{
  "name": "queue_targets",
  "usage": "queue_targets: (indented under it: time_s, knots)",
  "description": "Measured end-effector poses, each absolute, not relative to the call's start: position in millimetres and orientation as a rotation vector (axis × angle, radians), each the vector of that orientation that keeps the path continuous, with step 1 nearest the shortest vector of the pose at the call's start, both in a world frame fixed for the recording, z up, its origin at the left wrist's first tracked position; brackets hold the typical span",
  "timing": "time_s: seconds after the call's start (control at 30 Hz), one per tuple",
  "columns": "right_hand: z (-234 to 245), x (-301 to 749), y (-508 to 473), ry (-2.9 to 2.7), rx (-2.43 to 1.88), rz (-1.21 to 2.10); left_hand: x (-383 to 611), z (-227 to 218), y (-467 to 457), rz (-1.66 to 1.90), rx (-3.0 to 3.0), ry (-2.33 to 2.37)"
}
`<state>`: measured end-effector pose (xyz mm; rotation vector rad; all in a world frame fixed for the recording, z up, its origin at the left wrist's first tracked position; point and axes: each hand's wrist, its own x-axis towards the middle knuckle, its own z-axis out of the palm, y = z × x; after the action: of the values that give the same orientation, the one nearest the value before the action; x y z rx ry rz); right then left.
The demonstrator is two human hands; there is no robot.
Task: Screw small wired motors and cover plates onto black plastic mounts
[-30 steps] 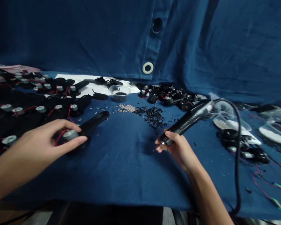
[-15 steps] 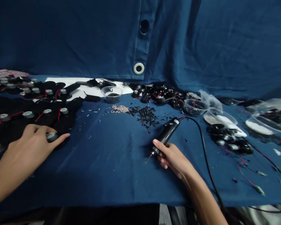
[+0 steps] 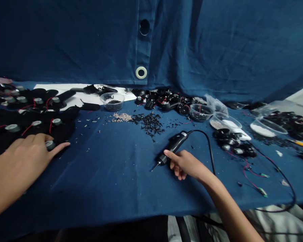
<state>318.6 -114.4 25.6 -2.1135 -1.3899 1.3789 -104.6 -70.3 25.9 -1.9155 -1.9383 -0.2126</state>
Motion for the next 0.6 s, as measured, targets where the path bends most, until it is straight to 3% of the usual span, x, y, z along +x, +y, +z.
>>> queue_targets:
  time_s: [0.1,0.17,0.33,0.6]
  knots:
    - [28,331,-114,-1.460,-2.177,1.222,-104,24,-70,-0.042,-1.814,-1.836]
    - [30,350,-113,-1.476,-2.267,0.908,-101,23,-72,-0.042,-1.804,-1.803]
    - [24,421,-103,-1.397,-2.432,-0.543,-94,22,-80,-0.182,-1.719,-1.770]
    - [10,479,-91,-1.141,-2.749,-0.555,-92,19,-83,-0.310,-1.892,-1.754]
